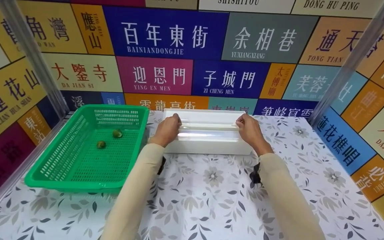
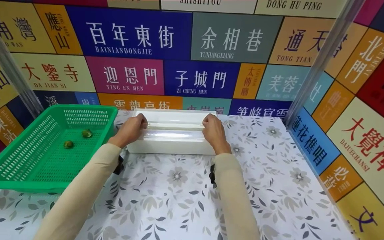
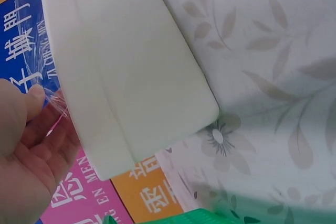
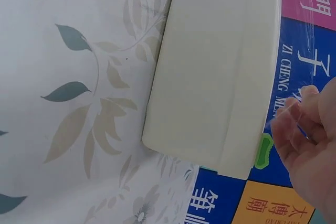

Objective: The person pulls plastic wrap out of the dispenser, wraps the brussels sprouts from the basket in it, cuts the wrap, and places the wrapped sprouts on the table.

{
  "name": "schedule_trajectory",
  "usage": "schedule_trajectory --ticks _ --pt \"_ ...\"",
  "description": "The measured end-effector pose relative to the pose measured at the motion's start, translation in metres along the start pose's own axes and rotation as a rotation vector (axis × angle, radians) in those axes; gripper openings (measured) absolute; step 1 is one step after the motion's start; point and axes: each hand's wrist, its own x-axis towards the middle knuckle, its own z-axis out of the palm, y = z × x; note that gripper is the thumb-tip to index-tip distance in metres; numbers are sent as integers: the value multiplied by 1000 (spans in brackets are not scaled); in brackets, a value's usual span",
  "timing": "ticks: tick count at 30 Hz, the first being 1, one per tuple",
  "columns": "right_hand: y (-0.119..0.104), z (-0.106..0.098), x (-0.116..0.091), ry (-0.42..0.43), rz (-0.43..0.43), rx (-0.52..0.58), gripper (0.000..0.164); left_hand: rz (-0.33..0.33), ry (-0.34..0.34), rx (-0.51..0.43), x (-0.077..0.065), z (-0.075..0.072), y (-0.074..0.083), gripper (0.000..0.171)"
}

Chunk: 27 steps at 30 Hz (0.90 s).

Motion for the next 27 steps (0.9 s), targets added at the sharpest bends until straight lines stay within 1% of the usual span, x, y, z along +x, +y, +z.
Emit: schedule_trajectory --ticks 4,9,12,15,18,20,22,24,27 --pt "0 1 -1 8 39 26 15 -58 -6 -74 1 2 2 15" --pt "0 2 -1 35 44 46 12 -104 3 -154 2 0 6 15" --pt "0 1 -1 28 48 64 14 -126 3 -217 2 -1 6 15" --pt "2 -2 -3 -2 57 87 18 -120 -9 -273 2 -1 2 18" --pt "4 -5 -4 -56 71 114 25 -104 -32 -309 2 0 -3 22" --pt "6 -6 -5 -84 66 122 30 -89 -42 -302 3 -1 -5 24" --pt "7 -6 -4 -91 56 122 32 -75 -41 -271 3 -1 -5 25" --pt "8 -4 -3 -73 33 113 30 -65 -26 -226 3 -1 -5 21" --pt "6 0 -1 -18 -4 83 22 -57 28 -138 3 -1 -4 15"
